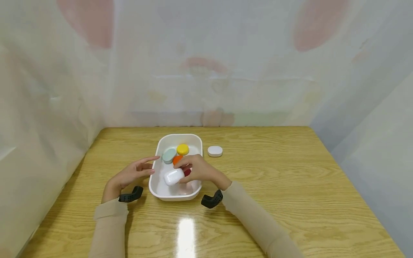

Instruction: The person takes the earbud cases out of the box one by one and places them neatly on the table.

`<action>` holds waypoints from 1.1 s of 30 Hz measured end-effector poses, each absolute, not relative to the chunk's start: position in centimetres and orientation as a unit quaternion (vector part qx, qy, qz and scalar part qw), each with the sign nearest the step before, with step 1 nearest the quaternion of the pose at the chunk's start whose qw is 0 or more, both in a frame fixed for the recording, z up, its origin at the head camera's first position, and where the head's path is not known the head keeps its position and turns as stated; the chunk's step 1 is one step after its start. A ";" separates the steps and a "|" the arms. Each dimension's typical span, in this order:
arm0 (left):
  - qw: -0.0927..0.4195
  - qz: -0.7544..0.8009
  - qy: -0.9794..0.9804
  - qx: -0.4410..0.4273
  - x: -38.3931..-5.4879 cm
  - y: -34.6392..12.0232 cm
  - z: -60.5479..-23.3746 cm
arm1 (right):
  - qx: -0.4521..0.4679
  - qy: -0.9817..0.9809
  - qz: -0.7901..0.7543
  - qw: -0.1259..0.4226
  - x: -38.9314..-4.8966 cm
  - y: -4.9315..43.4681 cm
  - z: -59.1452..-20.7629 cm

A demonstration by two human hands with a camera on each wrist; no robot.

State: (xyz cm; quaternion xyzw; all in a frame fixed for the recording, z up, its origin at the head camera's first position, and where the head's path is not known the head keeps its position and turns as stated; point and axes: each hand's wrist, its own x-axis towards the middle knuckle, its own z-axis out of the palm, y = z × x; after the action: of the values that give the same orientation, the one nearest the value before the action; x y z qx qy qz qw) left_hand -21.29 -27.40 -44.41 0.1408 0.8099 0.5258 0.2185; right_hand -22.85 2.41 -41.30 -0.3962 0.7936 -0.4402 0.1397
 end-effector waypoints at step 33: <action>0.213 0.514 0.821 0.128 -21.2 -27.3 -44.5 | -0.244 0.791 -0.559 0.039 -26.1 12.7 -41.8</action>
State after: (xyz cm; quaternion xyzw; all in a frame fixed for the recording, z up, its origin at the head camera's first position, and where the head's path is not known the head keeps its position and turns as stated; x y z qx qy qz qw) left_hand -21.21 -27.29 -44.46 0.1284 0.8211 0.5138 0.2130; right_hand -26.06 12.75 -41.83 -0.2444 0.7914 -0.5589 0.0386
